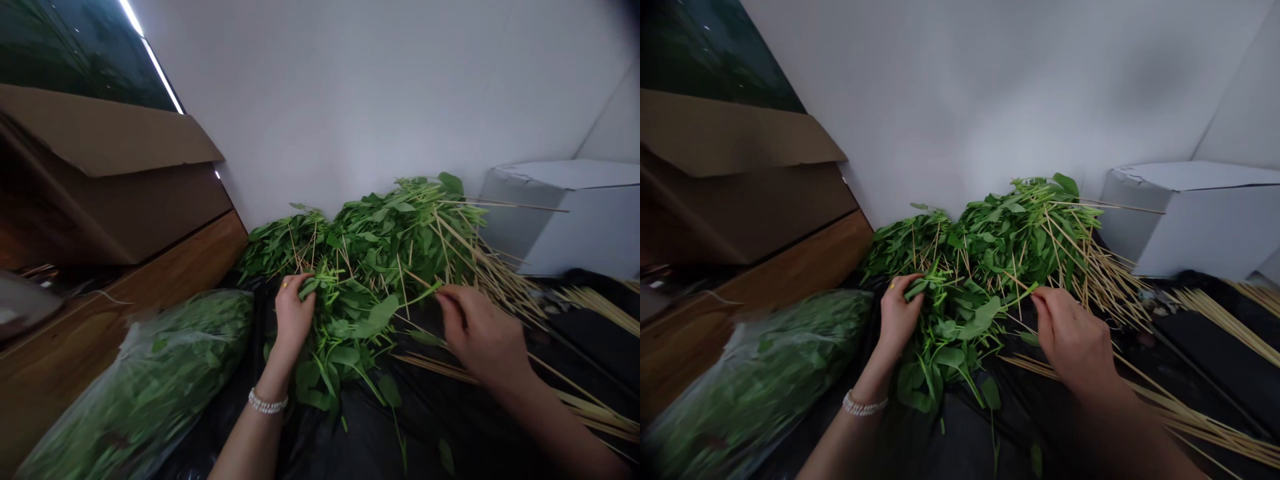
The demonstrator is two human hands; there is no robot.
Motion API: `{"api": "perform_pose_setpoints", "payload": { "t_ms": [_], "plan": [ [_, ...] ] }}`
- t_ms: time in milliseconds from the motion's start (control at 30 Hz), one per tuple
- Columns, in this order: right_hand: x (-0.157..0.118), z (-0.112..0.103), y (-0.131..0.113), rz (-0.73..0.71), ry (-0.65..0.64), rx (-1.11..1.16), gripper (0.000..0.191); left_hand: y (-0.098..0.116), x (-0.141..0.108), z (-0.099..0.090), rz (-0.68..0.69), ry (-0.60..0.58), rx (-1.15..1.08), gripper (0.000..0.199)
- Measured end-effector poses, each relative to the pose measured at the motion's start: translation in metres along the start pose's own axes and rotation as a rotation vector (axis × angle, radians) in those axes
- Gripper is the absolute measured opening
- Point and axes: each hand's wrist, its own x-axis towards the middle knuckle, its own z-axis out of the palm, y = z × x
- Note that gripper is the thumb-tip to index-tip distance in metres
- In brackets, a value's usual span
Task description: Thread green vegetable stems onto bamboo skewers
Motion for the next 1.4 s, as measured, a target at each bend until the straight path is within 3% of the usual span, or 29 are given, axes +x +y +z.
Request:
{"api": "perform_pose_setpoints", "payload": {
  "t_ms": [133,333,433,500,600,667,833,933,1100,1200,1400],
  "plan": [
    [0.001,-0.002,0.006,0.062,-0.005,0.000,0.013,-0.008,0.004,-0.008,-0.061,0.090,0.069,0.035],
    [0.003,-0.004,0.014,0.149,0.054,-0.016,0.014,-0.007,0.000,0.001,-0.054,-0.055,0.060,0.055],
    [0.004,-0.006,0.014,0.192,0.096,-0.029,0.015,0.002,-0.003,0.005,-0.005,-0.058,0.024,0.063],
    [0.005,-0.007,0.013,0.208,0.108,-0.025,0.019,0.008,-0.003,0.005,0.036,-0.041,0.004,0.054],
    [0.007,-0.007,0.010,0.207,0.103,-0.001,0.025,0.016,-0.005,0.004,0.084,-0.057,-0.042,0.021],
    [0.008,-0.007,0.008,0.182,0.113,0.026,0.028,0.020,-0.007,0.004,0.097,-0.141,-0.110,0.010],
    [0.009,-0.005,0.004,0.128,0.116,0.067,0.029,0.031,-0.019,0.012,0.216,-0.496,-0.186,0.015],
    [0.009,-0.005,0.001,0.123,0.100,0.076,0.029,0.037,-0.028,0.019,0.321,-0.585,-0.109,0.020],
    [0.009,-0.004,0.000,0.081,0.118,0.080,0.029,0.036,-0.036,0.028,0.388,-0.498,0.130,0.021],
    [0.007,-0.002,0.000,0.066,0.107,0.101,0.029,0.030,-0.038,0.032,0.374,-0.516,0.241,0.027],
    [0.003,0.001,-0.001,0.050,0.095,0.136,0.030,0.022,-0.037,0.038,0.315,-0.430,0.178,0.030]
  ]
}}
